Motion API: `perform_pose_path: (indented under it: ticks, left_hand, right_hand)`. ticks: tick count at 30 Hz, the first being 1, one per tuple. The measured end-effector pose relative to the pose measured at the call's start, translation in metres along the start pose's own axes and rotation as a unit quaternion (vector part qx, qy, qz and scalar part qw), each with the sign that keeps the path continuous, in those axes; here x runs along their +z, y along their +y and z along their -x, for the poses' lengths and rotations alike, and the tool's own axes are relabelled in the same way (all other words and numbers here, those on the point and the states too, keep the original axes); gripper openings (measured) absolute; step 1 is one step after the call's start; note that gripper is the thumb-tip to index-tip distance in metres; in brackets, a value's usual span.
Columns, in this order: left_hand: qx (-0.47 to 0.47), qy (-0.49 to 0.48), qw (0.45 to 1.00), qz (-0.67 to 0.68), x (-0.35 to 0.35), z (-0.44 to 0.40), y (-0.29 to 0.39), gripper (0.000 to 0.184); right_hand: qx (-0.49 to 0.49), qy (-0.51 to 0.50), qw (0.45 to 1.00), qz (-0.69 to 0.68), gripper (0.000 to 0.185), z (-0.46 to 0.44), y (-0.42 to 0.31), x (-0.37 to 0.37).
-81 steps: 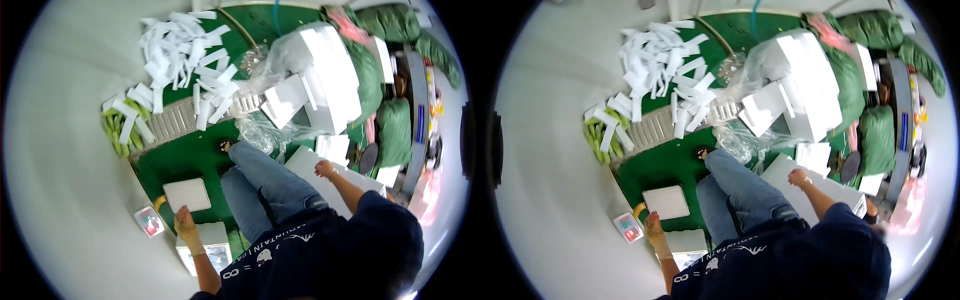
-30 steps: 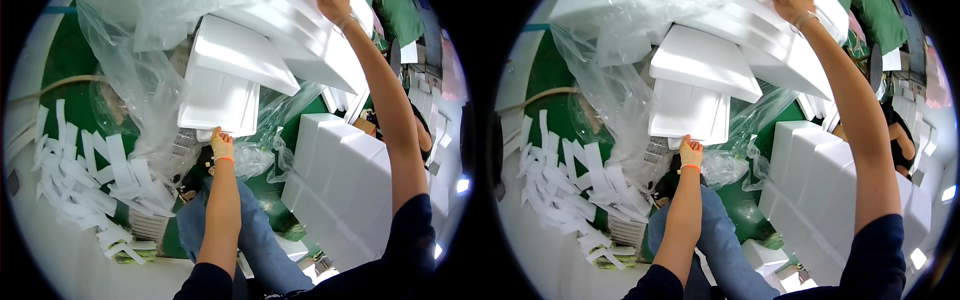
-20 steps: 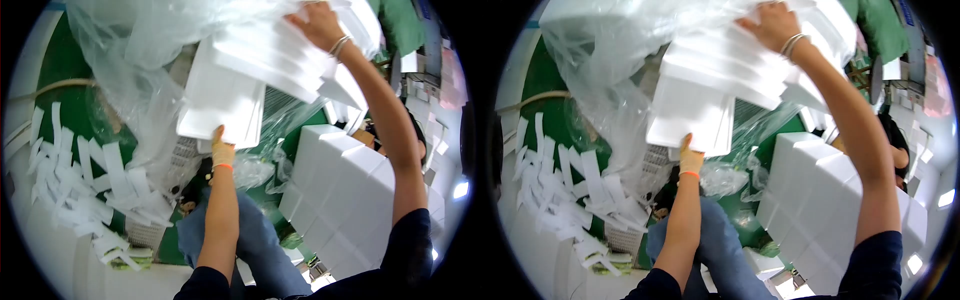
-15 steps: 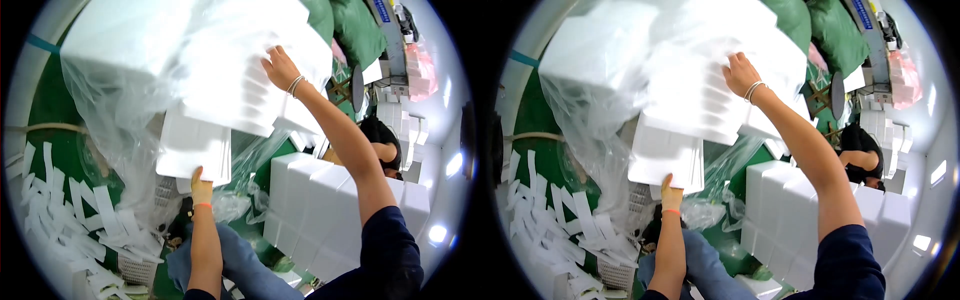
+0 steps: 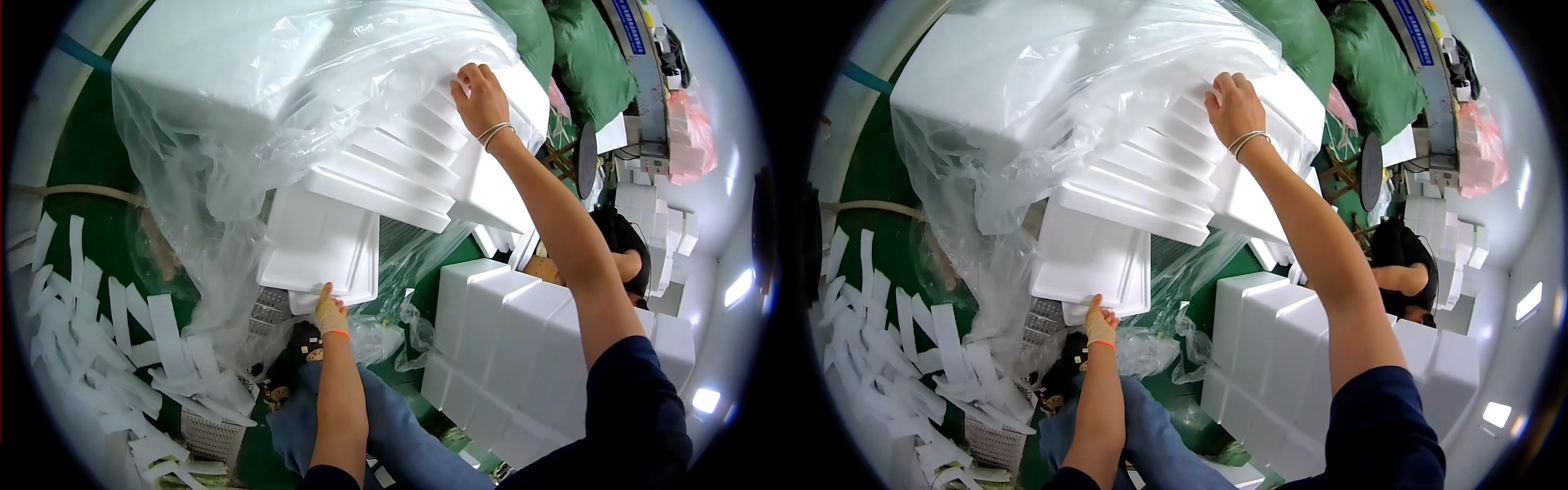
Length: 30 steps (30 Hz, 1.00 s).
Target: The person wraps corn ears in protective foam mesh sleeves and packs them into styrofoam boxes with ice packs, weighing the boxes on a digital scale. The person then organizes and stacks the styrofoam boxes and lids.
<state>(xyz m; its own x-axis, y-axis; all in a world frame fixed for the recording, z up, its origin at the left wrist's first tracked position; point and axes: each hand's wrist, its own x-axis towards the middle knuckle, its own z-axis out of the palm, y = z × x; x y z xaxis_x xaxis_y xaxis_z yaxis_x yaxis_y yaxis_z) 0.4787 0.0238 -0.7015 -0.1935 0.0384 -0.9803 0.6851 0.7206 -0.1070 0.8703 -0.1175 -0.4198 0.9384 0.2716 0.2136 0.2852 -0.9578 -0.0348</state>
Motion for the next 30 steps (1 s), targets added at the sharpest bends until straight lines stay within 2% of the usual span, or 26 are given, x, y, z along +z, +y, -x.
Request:
perform_pose_path:
  ticks: [1, 2, 3, 4, 5, 6, 7, 8, 9, 10, 11, 13, 14, 16, 20, 24, 25, 27, 28, 29, 30]
  left_hand:
    - [-0.034, -0.007, 0.996, -0.082, -0.003, 0.011, 0.005, 0.037]
    - [0.097, 0.034, 0.984, -0.147, -0.002, -0.068, -0.025, 0.03]
    - [0.243, 0.021, 0.964, -0.106, -0.004, 0.007, -0.002, 0.024]
    - [0.383, -0.004, 0.921, -0.068, -0.006, 0.093, 0.025, 0.018]
    - [0.536, 0.052, 0.84, -0.071, 0.012, 0.178, 0.05, 0.005]
    - [0.581, -0.054, 0.812, 0.01, 0.03, 0.222, 0.058, 0.007]
    - [0.686, -0.125, 0.711, -0.09, 0.042, 0.306, 0.08, 0.01]
    - [0.798, -0.237, 0.54, -0.123, 0.066, 0.33, 0.103, 0.014]
    - [0.814, -0.276, 0.465, -0.212, 0.097, 0.362, 0.127, 0.018]
    - [0.843, -0.272, 0.421, -0.195, 0.142, 0.366, 0.142, 0.024]
    - [0.876, -0.194, 0.354, -0.265, 0.184, 0.361, 0.16, 0.03]
    - [0.854, 0.016, 0.245, -0.458, 0.244, 0.342, 0.199, 0.041]
    - [0.855, 0.019, 0.234, -0.463, 0.253, 0.336, 0.208, 0.041]
    - [0.877, 0.071, 0.171, -0.443, 0.259, 0.33, 0.22, 0.049]
    - [0.868, 0.102, 0.11, -0.474, 0.261, 0.33, 0.227, 0.051]
    - [0.852, 0.096, 0.092, -0.506, 0.231, 0.334, 0.222, 0.047]
    - [0.851, 0.1, 0.09, -0.507, 0.223, 0.332, 0.223, 0.047]
    - [0.813, 0.047, 0.14, -0.564, 0.201, 0.324, 0.22, 0.048]
    - [0.818, 0.025, 0.166, -0.55, 0.193, 0.328, 0.216, 0.044]
    - [0.813, 0.024, 0.177, -0.555, 0.182, 0.332, 0.215, 0.044]
    - [0.861, -0.003, 0.196, -0.469, 0.164, 0.341, 0.21, 0.04]
  right_hand:
    - [0.001, -0.002, 1.0, -0.007, 0.016, -0.004, 0.002, 0.002]
    - [0.006, 0.002, 1.0, -0.005, 0.016, -0.01, 0.009, 0.003]
    - [0.015, 0.004, 1.0, -0.005, 0.017, -0.012, 0.016, 0.006]
    - [0.104, -0.113, 0.987, 0.04, 0.021, -0.024, 0.017, 0.002]
    - [0.088, -0.114, 0.989, -0.026, 0.024, -0.03, 0.027, 0.004]
    - [0.089, -0.113, 0.989, -0.043, 0.025, -0.037, 0.03, 0.003]
    - [0.091, -0.113, 0.987, -0.061, 0.027, -0.041, 0.03, -0.001]
    - [0.129, -0.156, 0.974, -0.099, 0.028, -0.046, 0.029, -0.006]
    - [0.162, -0.195, 0.958, -0.136, 0.03, -0.054, 0.03, -0.01]
    - [0.167, -0.192, 0.954, -0.157, 0.031, -0.059, 0.038, -0.005]
    - [0.172, -0.18, 0.954, -0.165, 0.031, -0.067, 0.042, -0.009]
    - [0.169, -0.229, 0.947, -0.146, 0.032, -0.078, 0.046, -0.012]
    - [0.167, -0.23, 0.95, -0.131, 0.033, -0.085, 0.05, -0.008]
    - [0.171, -0.207, 0.955, -0.125, 0.033, -0.091, 0.052, 0.0]
    - [0.173, -0.188, 0.96, -0.11, 0.031, -0.093, 0.052, 0.001]
    - [0.174, -0.142, 0.967, -0.118, 0.031, -0.104, 0.054, 0.0]
    - [0.172, -0.14, 0.967, -0.123, 0.031, -0.106, 0.05, -0.001]
    - [0.228, -0.132, 0.951, -0.16, 0.039, -0.101, 0.039, -0.002]
    - [0.22, -0.132, 0.947, -0.194, 0.049, -0.088, 0.025, -0.011]
    - [0.217, -0.145, 0.946, -0.192, 0.049, -0.066, 0.007, -0.018]
    - [0.135, -0.119, 0.967, -0.18, 0.054, -0.042, -0.008, -0.019]
